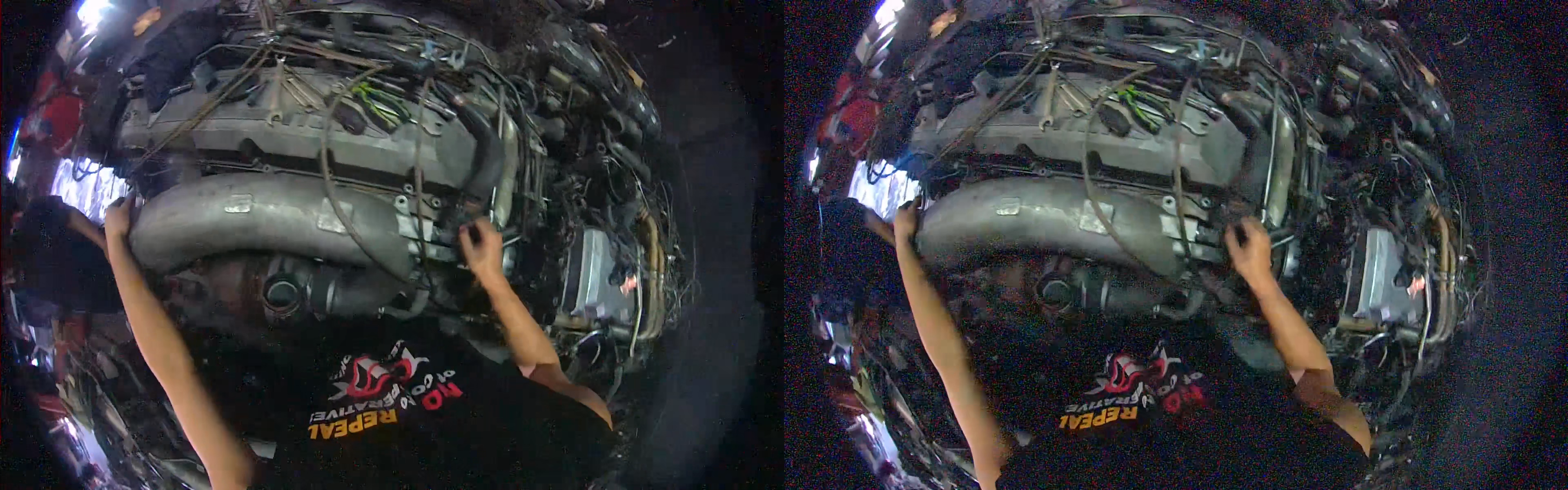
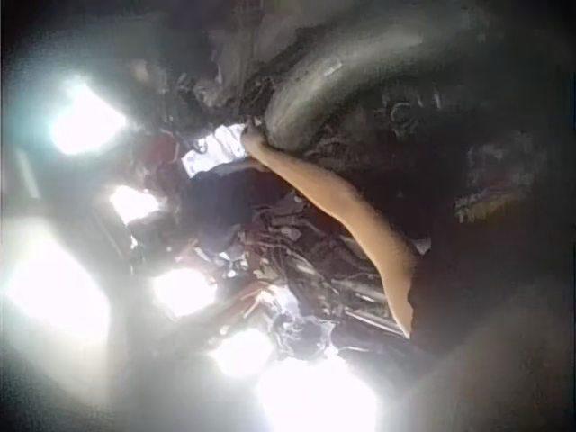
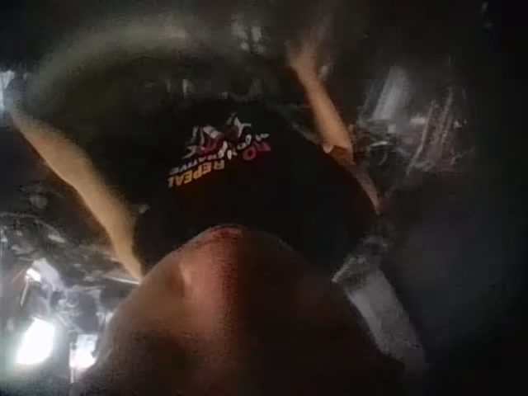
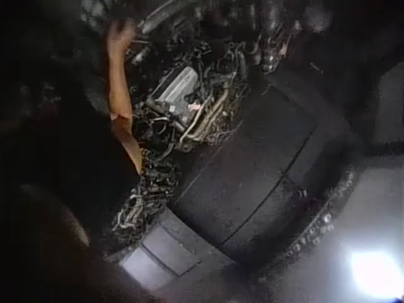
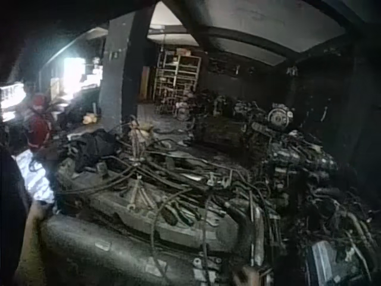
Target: The person works on a large engine using a wrench and a socket wrench, loosening and tightening bolts around the cylinder head and turbocharger area while managing cables and hoses.
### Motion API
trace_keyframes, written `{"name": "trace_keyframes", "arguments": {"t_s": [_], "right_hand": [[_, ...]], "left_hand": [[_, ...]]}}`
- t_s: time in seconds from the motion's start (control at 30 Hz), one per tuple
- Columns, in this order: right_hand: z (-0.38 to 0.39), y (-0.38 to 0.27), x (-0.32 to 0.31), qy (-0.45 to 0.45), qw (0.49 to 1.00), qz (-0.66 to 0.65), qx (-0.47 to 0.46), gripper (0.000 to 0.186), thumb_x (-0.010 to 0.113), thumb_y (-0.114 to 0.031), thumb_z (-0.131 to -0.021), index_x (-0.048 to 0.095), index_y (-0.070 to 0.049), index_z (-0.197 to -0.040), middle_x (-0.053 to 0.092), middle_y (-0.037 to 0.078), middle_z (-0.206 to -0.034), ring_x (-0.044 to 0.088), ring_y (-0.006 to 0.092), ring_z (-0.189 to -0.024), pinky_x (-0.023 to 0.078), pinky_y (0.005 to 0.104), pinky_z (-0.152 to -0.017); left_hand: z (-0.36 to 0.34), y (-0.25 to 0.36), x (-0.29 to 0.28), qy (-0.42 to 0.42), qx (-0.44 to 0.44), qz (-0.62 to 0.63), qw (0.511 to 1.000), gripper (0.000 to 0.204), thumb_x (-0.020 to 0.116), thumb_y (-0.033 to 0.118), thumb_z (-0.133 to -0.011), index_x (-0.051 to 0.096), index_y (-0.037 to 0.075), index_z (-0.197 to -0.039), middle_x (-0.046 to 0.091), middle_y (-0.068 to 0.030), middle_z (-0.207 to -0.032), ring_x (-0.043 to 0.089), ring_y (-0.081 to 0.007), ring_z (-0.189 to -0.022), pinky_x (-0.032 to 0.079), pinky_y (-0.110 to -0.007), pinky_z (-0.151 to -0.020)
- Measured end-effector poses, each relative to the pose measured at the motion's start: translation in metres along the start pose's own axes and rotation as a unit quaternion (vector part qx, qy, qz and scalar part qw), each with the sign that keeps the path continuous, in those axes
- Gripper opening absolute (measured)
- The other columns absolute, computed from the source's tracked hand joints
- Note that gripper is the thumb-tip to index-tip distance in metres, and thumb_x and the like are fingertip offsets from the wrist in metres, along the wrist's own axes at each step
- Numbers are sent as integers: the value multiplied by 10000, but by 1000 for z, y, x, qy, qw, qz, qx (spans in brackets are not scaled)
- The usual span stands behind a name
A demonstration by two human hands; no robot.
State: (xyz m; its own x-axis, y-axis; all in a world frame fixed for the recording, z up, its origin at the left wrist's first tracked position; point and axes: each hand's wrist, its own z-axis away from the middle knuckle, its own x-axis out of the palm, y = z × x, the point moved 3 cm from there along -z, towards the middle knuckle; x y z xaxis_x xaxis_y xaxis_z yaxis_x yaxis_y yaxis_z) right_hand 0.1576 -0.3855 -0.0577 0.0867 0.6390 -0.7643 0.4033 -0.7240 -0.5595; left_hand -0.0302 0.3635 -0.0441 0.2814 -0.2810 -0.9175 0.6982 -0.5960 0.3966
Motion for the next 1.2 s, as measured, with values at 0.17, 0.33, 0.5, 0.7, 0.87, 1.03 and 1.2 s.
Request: {"name": "trace_keyframes", "arguments": {"t_s": [0.17,0.33,0.5,0.7,0.87,1.03,1.2], "right_hand": [[-3,22,-38,38,999,-8,8,115,628,-88,-723,555,-5,-755,558,177,-751,544,359,-723,426,401,-632],[17,27,-54,-21,987,42,-151,138,646,-116,-703,586,-31,-794,575,119,-840,532,312,-854,406,408,-760],[22,38,-57,-83,976,45,-194,189,653,-156,-693,592,-32,-823,556,115,-911,504,300,-923,390,419,-820],[16,46,-56,-183,955,-6,-234,224,652,-180,-696,602,-51,-873,555,108,-953,499,303,-966,381,428,-877],[21,39,-42,-208,927,-35,-310,268,651,-186,-698,593,-55,-924,552,102,-976,499,300,-984,381,430,-885],[19,38,-47,-174,937,-62,-296,288,648,-156,-695,588,-46,-955,551,110,-972,502,290,-957,397,402,-829],[17,43,-62,-242,922,44,-299,326,626,-221,-717,587,-29,-979,535,147,-1031,488,322,-1026,391,456,-878]], "left_hand": [[21,29,-13,15,30,-224,974,525,559,465,-786,607,30,-1076,636,-189,-960,598,-335,-920,443,-377,-803],[101,113,-23,261,28,-31,965,415,575,370,-830,607,33,-1070,624,-190,-984,592,-321,-912,439,-368,-822],[246,259,59,369,231,193,879,196,647,61,-739,619,-32,-910,630,-140,-878,580,-237,-805,448,-341,-761],[419,395,197,216,211,315,900,106,621,100,-713,595,6,-754,584,-116,-694,559,-232,-624,447,-321,-606],[481,431,279,-55,-39,557,827,295,583,173,-835,544,-21,-1054,589,-90,-917,539,-166,-841,423,-294,-779],[488,445,299,-80,-133,660,735,361,562,225,-855,506,-11,-1122,544,-97,-1073,493,-170,-996,365,-279,-879],[482,465,314,-156,-328,776,516,385,568,359,-845,523,64,-1088,553,-49,-1017,523,-184,-911,398,-321,-815]]}}
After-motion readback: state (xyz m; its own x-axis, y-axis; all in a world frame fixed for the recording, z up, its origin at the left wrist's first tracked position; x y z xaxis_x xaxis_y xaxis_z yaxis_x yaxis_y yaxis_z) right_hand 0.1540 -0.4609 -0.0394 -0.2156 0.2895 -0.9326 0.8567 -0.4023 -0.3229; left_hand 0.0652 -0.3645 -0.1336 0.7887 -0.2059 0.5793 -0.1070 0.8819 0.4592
